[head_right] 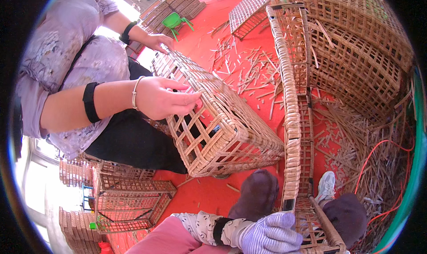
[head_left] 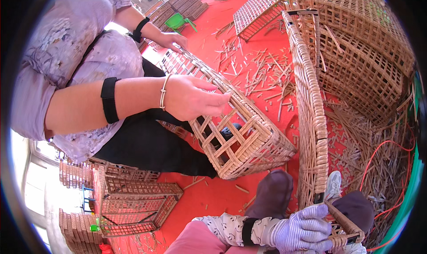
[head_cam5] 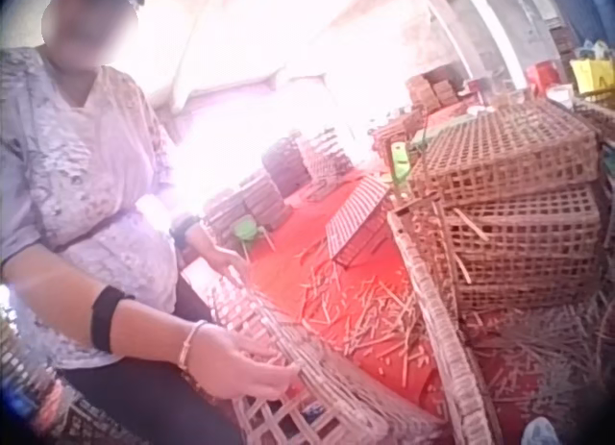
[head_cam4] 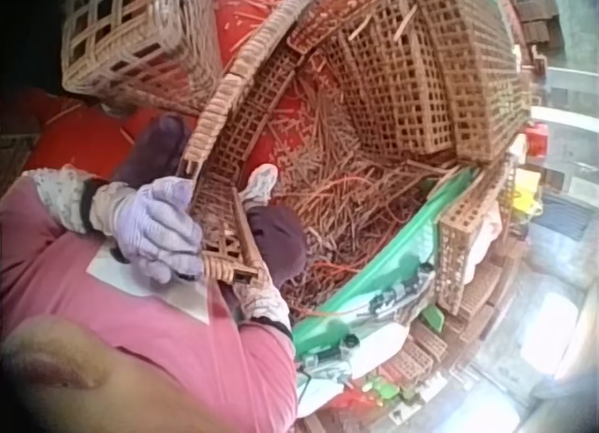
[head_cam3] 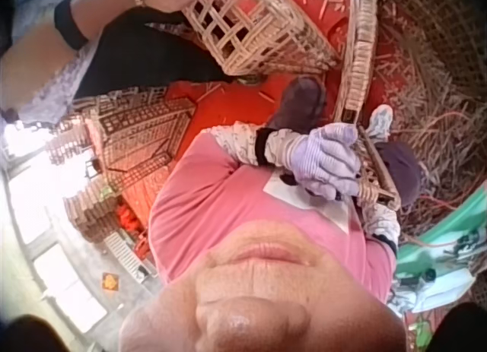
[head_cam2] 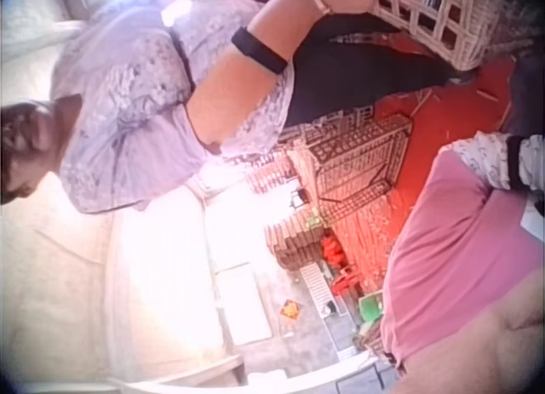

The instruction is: The recorder uses pliers to cut and trim plastic or rattan weaving material on a furniture frame while a helper assists.

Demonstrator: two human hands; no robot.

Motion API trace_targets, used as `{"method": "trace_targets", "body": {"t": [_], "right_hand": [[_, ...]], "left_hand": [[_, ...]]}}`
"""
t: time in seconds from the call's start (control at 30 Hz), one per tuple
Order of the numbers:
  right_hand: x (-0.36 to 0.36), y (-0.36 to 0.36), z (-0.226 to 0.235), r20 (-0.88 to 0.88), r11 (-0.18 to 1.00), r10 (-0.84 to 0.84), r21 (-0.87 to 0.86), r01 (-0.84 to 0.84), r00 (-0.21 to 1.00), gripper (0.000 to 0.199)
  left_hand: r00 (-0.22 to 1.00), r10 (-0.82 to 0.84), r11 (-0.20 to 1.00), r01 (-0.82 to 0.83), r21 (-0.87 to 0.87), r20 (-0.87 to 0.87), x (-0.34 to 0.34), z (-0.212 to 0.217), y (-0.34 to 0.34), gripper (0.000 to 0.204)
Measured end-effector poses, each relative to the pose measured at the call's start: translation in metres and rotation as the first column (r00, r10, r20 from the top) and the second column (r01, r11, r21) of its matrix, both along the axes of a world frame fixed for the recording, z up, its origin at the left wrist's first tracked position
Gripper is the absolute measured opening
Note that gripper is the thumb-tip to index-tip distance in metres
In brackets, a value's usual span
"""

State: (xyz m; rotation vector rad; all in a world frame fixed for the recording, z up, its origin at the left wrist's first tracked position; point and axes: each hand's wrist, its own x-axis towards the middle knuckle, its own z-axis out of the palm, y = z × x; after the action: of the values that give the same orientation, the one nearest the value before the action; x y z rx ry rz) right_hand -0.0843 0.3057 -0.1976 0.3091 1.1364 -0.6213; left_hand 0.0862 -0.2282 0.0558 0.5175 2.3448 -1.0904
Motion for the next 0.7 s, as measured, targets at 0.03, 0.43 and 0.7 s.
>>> {"method": "trace_targets", "body": {"t": [0.03, 0.43, 0.7], "right_hand": [[0.002, 0.006, 0.004, 0.006, 1.0, -0.006, 0.001, 0.006, 1.0, 0.041], [0.008, 0.039, -0.002, 0.002, 0.991, -0.13, -0.024, 0.13, 0.991, 0.04], [-0.064, -0.018, -0.107, 0.01, 0.962, -0.204, -0.186, 0.202, 0.979, 0.034]], "left_hand": [[1.0, 0.0, 1.0, 0.0, -0.01, -0.001, 0.002, 0.001, 0.001, 0.044], [0.807, 0.264, 0.924, -0.054, 0.38, -0.528, -0.013, -0.074, 0.142, 0.044], [0.57, 0.714, -0.053, 0.623, 0.78, -0.406, -0.059, -0.162, 0.28, 0.029]]}}
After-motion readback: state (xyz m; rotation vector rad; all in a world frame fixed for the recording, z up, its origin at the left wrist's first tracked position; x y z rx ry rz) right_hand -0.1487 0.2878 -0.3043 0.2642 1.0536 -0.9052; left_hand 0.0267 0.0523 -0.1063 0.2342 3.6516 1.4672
